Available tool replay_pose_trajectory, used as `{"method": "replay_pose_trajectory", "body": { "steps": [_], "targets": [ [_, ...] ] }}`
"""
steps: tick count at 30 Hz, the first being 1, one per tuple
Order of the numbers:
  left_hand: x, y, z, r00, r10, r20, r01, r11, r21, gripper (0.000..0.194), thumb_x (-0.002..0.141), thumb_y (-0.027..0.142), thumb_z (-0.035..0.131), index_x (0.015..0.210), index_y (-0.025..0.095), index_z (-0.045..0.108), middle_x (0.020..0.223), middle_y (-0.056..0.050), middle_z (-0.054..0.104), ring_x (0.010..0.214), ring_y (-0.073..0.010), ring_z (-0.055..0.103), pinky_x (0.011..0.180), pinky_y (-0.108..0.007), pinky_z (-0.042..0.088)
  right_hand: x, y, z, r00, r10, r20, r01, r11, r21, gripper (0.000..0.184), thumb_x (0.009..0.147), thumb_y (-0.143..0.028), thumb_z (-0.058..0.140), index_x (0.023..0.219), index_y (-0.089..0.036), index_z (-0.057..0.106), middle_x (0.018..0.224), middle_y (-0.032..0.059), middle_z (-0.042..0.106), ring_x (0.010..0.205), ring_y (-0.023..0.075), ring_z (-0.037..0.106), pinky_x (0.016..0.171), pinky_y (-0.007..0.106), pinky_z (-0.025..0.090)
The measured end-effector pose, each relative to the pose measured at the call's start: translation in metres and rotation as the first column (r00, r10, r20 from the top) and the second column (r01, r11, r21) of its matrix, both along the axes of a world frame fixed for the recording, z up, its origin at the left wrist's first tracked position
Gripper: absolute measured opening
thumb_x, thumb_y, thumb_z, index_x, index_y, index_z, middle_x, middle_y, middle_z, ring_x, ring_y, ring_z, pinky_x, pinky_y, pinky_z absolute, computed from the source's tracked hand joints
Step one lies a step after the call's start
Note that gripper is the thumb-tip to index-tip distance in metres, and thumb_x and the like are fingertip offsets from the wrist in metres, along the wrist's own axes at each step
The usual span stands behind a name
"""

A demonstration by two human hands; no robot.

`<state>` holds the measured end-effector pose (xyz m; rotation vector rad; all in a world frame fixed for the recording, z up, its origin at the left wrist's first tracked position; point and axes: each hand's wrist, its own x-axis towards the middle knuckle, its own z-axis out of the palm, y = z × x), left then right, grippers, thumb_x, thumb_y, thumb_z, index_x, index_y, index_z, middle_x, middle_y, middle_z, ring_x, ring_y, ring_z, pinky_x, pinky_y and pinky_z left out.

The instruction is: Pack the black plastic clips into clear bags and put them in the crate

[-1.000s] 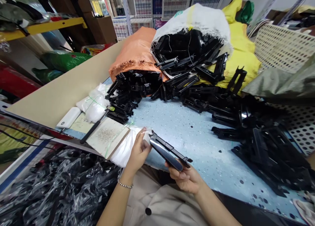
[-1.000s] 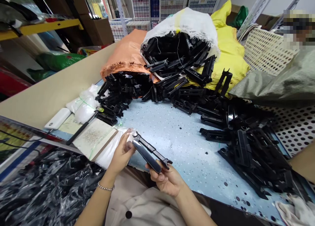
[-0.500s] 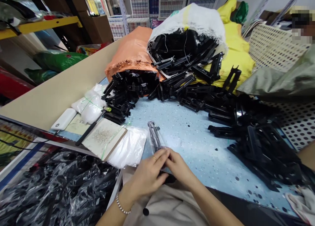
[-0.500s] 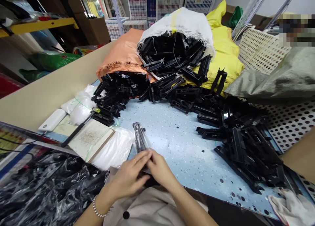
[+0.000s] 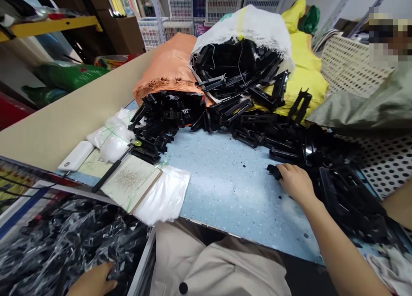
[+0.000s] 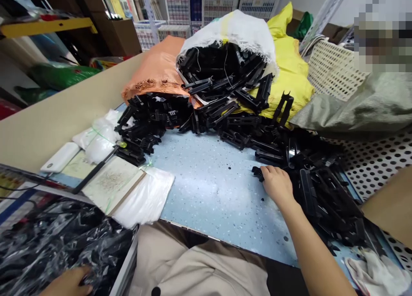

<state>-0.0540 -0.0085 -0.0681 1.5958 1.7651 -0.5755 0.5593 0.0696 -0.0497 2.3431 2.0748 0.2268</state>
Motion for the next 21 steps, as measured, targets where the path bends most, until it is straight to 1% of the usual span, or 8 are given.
{"method": "replay_pose_trajectory", "body": {
  "steps": [2, 4, 6, 9, 11, 13, 18, 21],
  "targets": [
    [0.015, 0.007, -0.001, 0.998, 0.046, 0.053, -0.045, 0.999, -0.018, 0.034, 0.066, 0.029, 0.055, 0.092, 0.013, 0.069, 0.089, -0.013, 0.073, 0.094, -0.0347, 0.067, 0.086, -0.041, 0.048, -0.017, 0.001, 0.012, 0.989, 0.023, -0.148, -0.016, 0.999, 0.044, 0.042, 0.077, -0.015, 0.05, 0.119, -0.013, 0.058, 0.112, 0.0164, 0.065, 0.106, 0.0331, 0.057, 0.087, 0.045, 0.045],
    [0.046, 0.02, 0.014, 0.94, 0.135, 0.315, -0.13, 0.991, -0.036, 0.036, 0.075, 0.038, 0.053, 0.1, 0.015, 0.067, 0.083, -0.008, 0.072, 0.082, -0.0298, 0.068, 0.078, -0.039, 0.051, -0.048, -0.001, 0.028, 0.891, 0.051, -0.452, -0.005, 0.995, 0.102, 0.045, 0.079, -0.024, 0.053, 0.123, -0.017, 0.055, 0.115, 0.0148, 0.064, 0.107, 0.0328, 0.058, 0.086, 0.045, 0.046],
    [0.091, 0.037, 0.035, 0.734, 0.209, 0.646, -0.234, 0.971, -0.049, 0.042, 0.08, 0.048, 0.054, 0.107, 0.018, 0.064, 0.093, -0.008, 0.071, 0.086, -0.0262, 0.067, 0.079, -0.037, 0.051, -0.088, -0.004, 0.042, 0.561, 0.12, -0.819, -0.061, 0.993, 0.104, 0.049, 0.079, -0.031, 0.059, 0.126, -0.02, 0.051, 0.115, 0.0128, 0.065, 0.104, 0.0297, 0.06, 0.085, 0.044, 0.048],
    [0.167, 0.06, 0.055, 0.21, 0.211, 0.955, -0.345, 0.93, -0.13, 0.063, 0.076, 0.062, 0.059, 0.124, 0.021, 0.055, 0.123, -0.013, 0.062, 0.109, -0.0269, 0.06, 0.091, -0.037, 0.049, -0.151, -0.006, 0.051, -0.152, 0.016, -0.988, -0.338, 0.939, 0.068, 0.048, 0.081, -0.038, 0.06, 0.124, -0.02, 0.052, 0.11, 0.0123, 0.067, 0.099, 0.027, 0.063, 0.084, 0.044, 0.049],
    [0.206, 0.07, 0.057, 0.007, 0.324, 0.946, -0.168, 0.933, -0.319, 0.071, 0.078, 0.072, 0.047, 0.124, 0.018, 0.056, 0.104, -0.015, 0.068, 0.088, -0.0244, 0.067, 0.077, -0.036, 0.054, -0.181, -0.005, 0.048, -0.308, -0.066, -0.949, -0.423, 0.903, 0.075, 0.049, 0.082, -0.041, 0.06, 0.125, -0.02, 0.053, 0.112, 0.0114, 0.065, 0.099, 0.0255, 0.062, 0.081, 0.041, 0.05],
    [0.231, 0.074, 0.055, -0.026, 0.425, 0.905, -0.076, 0.902, -0.425, 0.07, 0.083, 0.072, 0.039, 0.117, 0.013, 0.059, 0.077, -0.011, 0.068, 0.061, -0.0178, 0.064, 0.058, -0.029, 0.052, -0.194, -0.003, 0.044, -0.217, 0.012, -0.976, -0.374, 0.923, 0.094, 0.046, 0.083, -0.043, 0.06, 0.123, -0.022, 0.054, 0.116, 0.0102, 0.061, 0.101, 0.024, 0.06, 0.079, 0.037, 0.049],
    [0.249, 0.067, 0.052, -0.102, 0.416, 0.903, -0.223, 0.875, -0.429, 0.054, 0.084, 0.063, 0.048, 0.111, 0.016, 0.053, 0.076, -0.004, 0.062, 0.048, -0.0096, 0.055, 0.046, -0.021, 0.044, -0.187, -0.004, 0.033, 0.373, 0.28, -0.884, -0.139, 0.959, 0.245, 0.023, 0.087, -0.044, 0.055, 0.093, -0.023, 0.059, 0.088, 0.0053, 0.059, 0.082, 0.0202, 0.054, 0.075, 0.034, 0.043],
    [0.256, 0.06, 0.053, -0.066, 0.342, 0.937, -0.287, 0.893, -0.346, 0.056, 0.082, 0.055, 0.058, 0.124, 0.02, 0.045, 0.082, -0.002, 0.06, 0.052, -0.0095, 0.055, 0.048, -0.021, 0.044, -0.192, -0.001, 0.025, 0.336, 0.219, -0.916, -0.108, 0.975, 0.194, 0.031, 0.091, -0.049, 0.044, 0.077, -0.022, 0.053, 0.071, 0.0009, 0.052, 0.067, 0.0165, 0.047, 0.066, 0.031, 0.04]
  ]
}}
